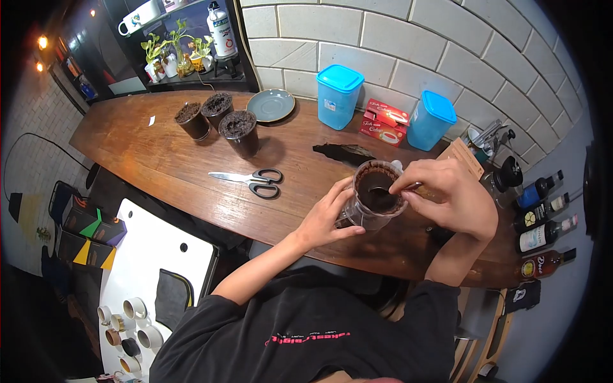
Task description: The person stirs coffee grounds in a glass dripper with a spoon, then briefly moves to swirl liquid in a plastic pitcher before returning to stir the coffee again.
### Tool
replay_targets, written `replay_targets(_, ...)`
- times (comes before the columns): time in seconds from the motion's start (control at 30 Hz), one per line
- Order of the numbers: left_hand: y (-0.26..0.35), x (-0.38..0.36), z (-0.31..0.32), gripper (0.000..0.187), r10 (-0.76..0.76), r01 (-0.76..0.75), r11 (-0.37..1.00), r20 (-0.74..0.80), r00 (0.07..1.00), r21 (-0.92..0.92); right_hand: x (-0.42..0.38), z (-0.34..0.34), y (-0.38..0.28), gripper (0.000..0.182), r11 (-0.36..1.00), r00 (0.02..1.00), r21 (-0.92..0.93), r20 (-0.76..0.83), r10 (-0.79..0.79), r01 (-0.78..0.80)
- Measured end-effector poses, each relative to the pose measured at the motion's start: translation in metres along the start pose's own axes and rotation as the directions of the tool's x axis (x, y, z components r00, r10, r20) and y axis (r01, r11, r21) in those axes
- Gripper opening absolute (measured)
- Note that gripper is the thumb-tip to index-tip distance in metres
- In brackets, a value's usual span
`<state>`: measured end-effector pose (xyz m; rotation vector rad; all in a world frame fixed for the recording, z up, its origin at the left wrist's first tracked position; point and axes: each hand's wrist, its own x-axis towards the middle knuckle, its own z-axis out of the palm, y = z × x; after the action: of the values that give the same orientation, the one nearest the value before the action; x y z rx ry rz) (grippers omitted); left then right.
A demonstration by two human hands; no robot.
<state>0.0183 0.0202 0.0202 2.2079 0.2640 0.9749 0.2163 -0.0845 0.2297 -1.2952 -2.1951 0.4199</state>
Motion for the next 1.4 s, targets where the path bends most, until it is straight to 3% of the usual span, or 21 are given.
replay_targets(0.27,0.0,0.001,0.0,0.08,-0.011,0.011,1.0,0.009,1.0,-0.014,-0.009,0.005,0.007,0.018,0.998,0.997,-0.039,-0.06,0.048,-0.05)
replay_targets(0.47,0.0,0.002,0.0,0.079,-0.002,0.003,1.0,0.006,1.0,-0.01,-0.008,0.006,0.01,0.013,0.993,0.997,-0.091,-0.008,0.073,-0.073)
replay_targets(0.67,-0.001,0.002,0.001,0.079,-0.01,0.01,1.0,0.011,1.0,0.002,-0.002,0.006,0.016,0.012,0.995,0.994,0.043,0.065,0.09,-0.093)
replay_targets(0.77,-0.002,0.001,0.001,0.079,-0.005,0.005,1.0,0.01,1.0,0.001,-0.001,0.007,0.022,0.01,0.994,0.998,0.087,0.007,0.066,-0.066)
replay_targets(0.9,-0.003,0.001,0.002,0.079,-0.001,0.001,1.0,0.01,1.0,0.003,-0.003,0.008,0.026,0.01,0.996,0.998,0.075,-0.034,0.055,-0.052)
replay_targets(1.07,-0.002,0.0,0.003,0.079,0.005,-0.005,1.0,-0.008,1.0,0.023,-0.002,0.007,0.022,0.01,0.994,0.994,0.06,0.071,0.084,-0.088)
replay_targets(1.4,0.001,0.001,0.001,0.077,0.024,-0.024,1.0,-0.013,1.0,0.018,0.0,0.014,0.013,0.012,0.992,0.991,0.032,0.051,0.124,-0.126)
